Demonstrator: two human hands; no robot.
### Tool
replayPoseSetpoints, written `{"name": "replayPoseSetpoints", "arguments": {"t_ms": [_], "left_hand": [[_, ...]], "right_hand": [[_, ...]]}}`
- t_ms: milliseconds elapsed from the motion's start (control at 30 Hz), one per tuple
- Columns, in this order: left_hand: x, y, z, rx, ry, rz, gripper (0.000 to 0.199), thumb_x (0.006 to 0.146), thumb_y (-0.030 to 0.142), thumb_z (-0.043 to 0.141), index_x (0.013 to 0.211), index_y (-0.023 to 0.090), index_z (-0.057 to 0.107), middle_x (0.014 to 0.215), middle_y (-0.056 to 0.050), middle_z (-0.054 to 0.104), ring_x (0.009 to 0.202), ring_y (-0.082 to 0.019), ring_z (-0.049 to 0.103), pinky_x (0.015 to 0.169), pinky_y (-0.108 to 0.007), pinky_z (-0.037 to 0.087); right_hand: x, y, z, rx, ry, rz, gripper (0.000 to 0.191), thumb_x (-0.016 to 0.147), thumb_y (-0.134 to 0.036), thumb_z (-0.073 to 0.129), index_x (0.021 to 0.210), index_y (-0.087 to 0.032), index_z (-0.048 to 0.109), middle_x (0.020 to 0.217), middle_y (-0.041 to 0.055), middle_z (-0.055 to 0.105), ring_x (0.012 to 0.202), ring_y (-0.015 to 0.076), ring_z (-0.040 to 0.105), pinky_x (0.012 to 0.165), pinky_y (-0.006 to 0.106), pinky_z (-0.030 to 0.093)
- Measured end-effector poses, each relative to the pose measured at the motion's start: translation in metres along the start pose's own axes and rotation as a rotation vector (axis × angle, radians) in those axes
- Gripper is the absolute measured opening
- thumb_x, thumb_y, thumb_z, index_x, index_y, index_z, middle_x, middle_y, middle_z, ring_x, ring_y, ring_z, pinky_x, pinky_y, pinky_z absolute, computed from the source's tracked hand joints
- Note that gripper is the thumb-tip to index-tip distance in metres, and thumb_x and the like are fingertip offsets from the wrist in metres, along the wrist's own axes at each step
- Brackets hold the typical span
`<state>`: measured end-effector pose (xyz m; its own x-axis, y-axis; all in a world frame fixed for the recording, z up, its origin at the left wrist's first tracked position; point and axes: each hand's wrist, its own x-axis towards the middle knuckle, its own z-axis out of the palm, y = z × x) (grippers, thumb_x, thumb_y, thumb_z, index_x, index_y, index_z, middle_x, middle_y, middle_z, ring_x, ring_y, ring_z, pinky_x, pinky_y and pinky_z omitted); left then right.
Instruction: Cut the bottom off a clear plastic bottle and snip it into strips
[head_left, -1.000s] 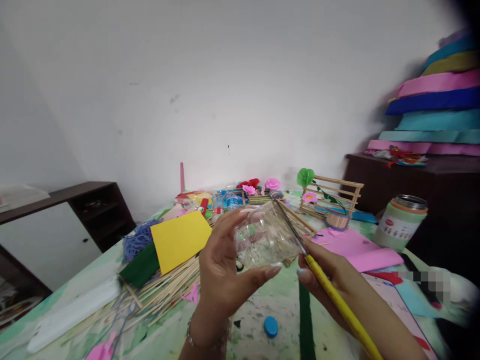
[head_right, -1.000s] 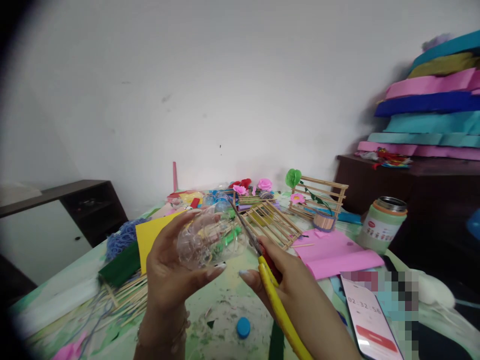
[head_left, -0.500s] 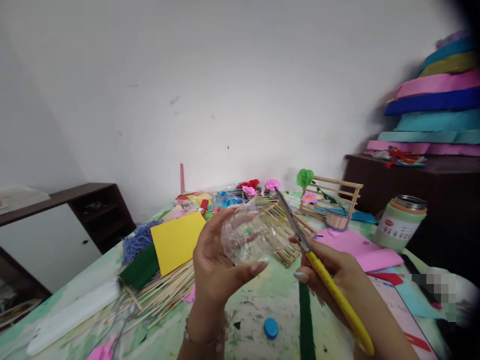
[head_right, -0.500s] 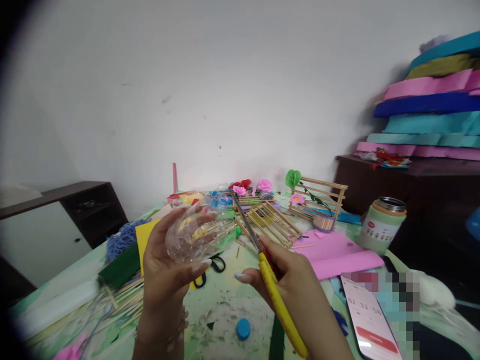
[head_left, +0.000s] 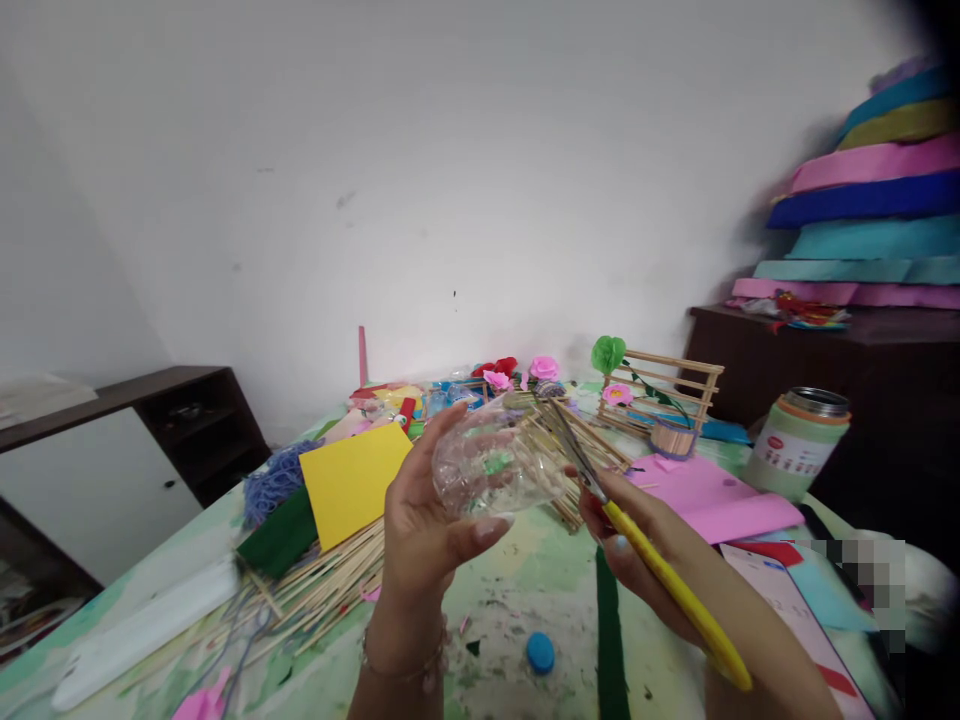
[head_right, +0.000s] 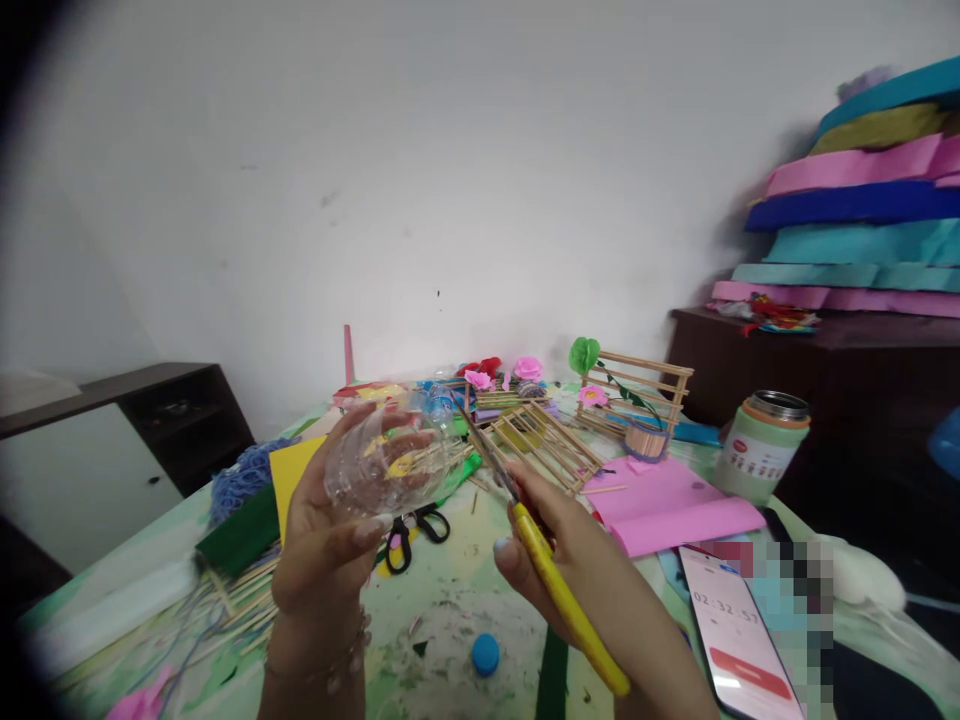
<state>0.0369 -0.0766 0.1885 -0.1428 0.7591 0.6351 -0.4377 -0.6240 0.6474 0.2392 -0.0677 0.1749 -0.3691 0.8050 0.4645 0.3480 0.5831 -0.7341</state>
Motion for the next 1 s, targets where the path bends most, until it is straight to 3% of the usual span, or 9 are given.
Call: {"name": "replayPoseSetpoints", "arguments": {"t_ms": [167, 300, 600, 733, 833, 1000], "left_hand": [[0.0, -0.003, 0.0, 0.022, -0.017, -0.042, 0.07, 0.054, 0.024, 0.085, 0.119, 0.029, 0.061, 0.118, -0.007, 0.063, 0.107, -0.031, 0.062, 0.078, -0.036, 0.059], [-0.002, -0.004, 0.0, 0.039, -0.052, -0.064, 0.072, 0.054, 0.025, 0.085, 0.121, 0.029, 0.06, 0.12, -0.008, 0.062, 0.108, -0.033, 0.061, 0.078, -0.038, 0.059], [-0.003, -0.001, 0.008, 0.082, -0.013, -0.088, 0.071, 0.051, 0.023, 0.087, 0.117, 0.026, 0.062, 0.116, -0.008, 0.064, 0.106, -0.032, 0.062, 0.08, -0.04, 0.058], [-0.002, -0.003, 0.008, 0.094, -0.006, -0.104, 0.07, 0.051, 0.022, 0.086, 0.117, 0.026, 0.063, 0.117, -0.008, 0.064, 0.105, -0.031, 0.062, 0.081, -0.041, 0.058], [-0.001, -0.005, 0.005, 0.069, -0.044, -0.111, 0.069, 0.053, 0.022, 0.085, 0.118, 0.027, 0.061, 0.116, -0.008, 0.064, 0.106, -0.032, 0.062, 0.083, -0.043, 0.057], [0.003, -0.008, -0.002, -0.014, -0.045, -0.085, 0.065, 0.056, 0.023, 0.082, 0.118, 0.029, 0.062, 0.116, -0.008, 0.064, 0.104, -0.03, 0.064, 0.079, -0.039, 0.059]], "right_hand": [[0.002, -0.008, 0.002, 0.016, -0.043, -0.004, 0.061, 0.08, -0.073, 0.042, 0.097, -0.017, 0.059, 0.066, 0.0003, 0.045, 0.06, 0.0144, 0.041, 0.054, 0.025, 0.038], [0.002, -0.007, 0.002, 0.029, -0.059, 0.031, 0.058, 0.082, -0.07, 0.042, 0.103, -0.017, 0.055, 0.066, -0.002, 0.042, 0.058, 0.0125, 0.035, 0.052, 0.024, 0.034], [0.002, -0.014, 0.001, 0.003, 0.018, 0.098, 0.038, 0.08, -0.052, 0.06, 0.098, -0.019, 0.057, 0.075, 0.0011, 0.054, 0.065, 0.0148, 0.047, 0.057, 0.023, 0.042], [0.003, -0.012, -0.001, 0.001, 0.025, 0.119, 0.03, 0.079, -0.049, 0.061, 0.085, -0.02, 0.06, 0.07, 0.0005, 0.054, 0.064, 0.0161, 0.049, 0.052, 0.023, 0.041], [0.004, -0.007, -0.002, -0.002, 0.018, 0.106, 0.031, 0.079, -0.05, 0.062, 0.079, -0.019, 0.059, 0.065, -0.0001, 0.05, 0.062, 0.0155, 0.048, 0.049, 0.022, 0.037], [0.005, -0.001, -0.002, 0.074, 0.093, 0.102, 0.045, 0.079, -0.061, 0.056, 0.087, -0.017, 0.057, 0.064, -0.0019, 0.042, 0.054, 0.0112, 0.037, 0.046, 0.022, 0.032]]}}
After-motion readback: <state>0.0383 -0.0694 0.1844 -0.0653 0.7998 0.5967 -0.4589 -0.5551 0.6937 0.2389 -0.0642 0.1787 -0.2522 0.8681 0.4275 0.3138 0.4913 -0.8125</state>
